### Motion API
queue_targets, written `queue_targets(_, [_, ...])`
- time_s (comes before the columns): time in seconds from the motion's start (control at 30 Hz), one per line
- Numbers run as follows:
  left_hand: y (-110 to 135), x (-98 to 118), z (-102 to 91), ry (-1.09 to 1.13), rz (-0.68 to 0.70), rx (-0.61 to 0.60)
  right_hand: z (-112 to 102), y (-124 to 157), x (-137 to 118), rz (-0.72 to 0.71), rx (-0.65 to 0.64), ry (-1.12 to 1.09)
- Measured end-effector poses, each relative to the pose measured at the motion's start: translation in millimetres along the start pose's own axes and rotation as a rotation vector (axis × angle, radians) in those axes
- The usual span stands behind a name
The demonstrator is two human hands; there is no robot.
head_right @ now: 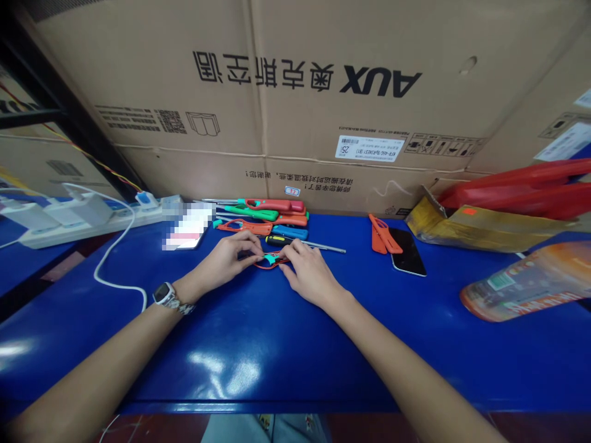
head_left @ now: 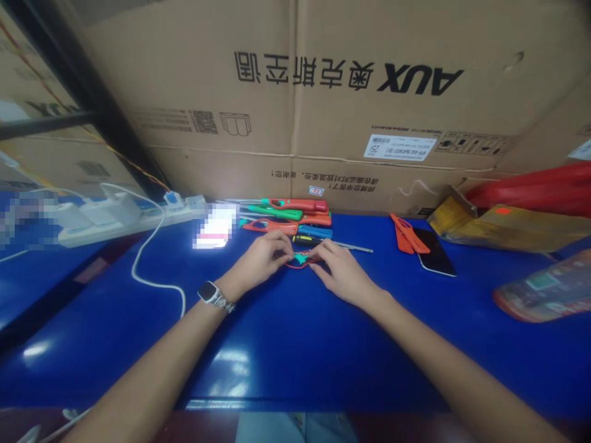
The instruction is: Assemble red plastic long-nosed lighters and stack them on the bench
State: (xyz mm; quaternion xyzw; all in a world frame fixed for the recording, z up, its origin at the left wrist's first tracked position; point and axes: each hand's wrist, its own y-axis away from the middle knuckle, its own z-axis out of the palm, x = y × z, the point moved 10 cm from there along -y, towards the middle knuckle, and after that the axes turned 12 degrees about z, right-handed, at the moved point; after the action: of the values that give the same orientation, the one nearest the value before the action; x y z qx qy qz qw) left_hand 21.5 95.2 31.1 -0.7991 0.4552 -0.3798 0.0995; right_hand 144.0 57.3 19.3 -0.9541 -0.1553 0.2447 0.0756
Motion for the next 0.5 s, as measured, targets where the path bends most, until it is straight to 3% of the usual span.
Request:
queue_targets(0.37, [0.1,6.8,6.7,-0.054,0.086,-0.087,-3.7,-0.4,1.9,0.055,0.031,-0.019])
queue_targets(0.5, [0.4,7.1,8.0,-0.069,0.088,-0.109,-10.5,-3.2,-5.2,0.091,0.106,0.053])
